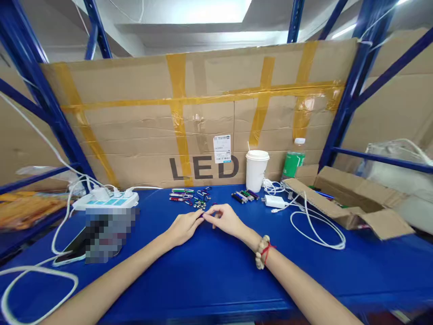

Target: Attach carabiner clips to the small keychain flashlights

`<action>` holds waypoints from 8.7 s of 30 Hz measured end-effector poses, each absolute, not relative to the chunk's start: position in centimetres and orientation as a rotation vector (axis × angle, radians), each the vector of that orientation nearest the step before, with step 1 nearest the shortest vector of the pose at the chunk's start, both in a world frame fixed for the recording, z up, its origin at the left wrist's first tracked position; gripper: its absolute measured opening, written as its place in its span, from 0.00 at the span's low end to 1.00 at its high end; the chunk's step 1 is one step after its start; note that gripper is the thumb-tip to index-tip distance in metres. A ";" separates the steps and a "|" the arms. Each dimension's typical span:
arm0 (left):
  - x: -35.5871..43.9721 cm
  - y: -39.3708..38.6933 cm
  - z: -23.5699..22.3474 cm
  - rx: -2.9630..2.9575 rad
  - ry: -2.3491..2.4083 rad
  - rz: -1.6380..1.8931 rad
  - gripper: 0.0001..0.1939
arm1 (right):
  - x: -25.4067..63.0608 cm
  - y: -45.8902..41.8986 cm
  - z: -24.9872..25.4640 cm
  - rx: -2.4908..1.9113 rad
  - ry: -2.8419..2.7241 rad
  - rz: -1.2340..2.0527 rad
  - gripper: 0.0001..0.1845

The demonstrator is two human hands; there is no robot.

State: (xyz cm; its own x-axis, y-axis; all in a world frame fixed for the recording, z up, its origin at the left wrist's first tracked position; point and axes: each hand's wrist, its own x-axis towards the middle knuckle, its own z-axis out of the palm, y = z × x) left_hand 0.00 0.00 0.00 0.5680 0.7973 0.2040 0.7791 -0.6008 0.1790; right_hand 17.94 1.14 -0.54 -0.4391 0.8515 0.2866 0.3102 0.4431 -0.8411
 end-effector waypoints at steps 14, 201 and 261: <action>-0.2 -0.5 0.3 2.720 1.346 0.435 0.19 | 20.0 0.8 2.0 -1.418 -2.193 0.274 0.14; -0.2 -0.5 0.7 2.613 1.305 0.743 0.13 | 18.7 0.7 1.1 -0.976 -1.988 0.626 0.18; -0.2 -0.8 -0.9 2.710 0.970 1.059 0.11 | 18.6 -0.3 0.9 -0.791 -2.010 0.573 0.13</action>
State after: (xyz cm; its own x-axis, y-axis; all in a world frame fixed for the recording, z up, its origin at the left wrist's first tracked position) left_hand -0.19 -0.82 -0.89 0.5620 0.5837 0.5861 0.5324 -0.7975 0.2838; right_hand 18.58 -0.26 0.89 -0.4133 0.7166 0.5618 0.3128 0.6912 -0.6515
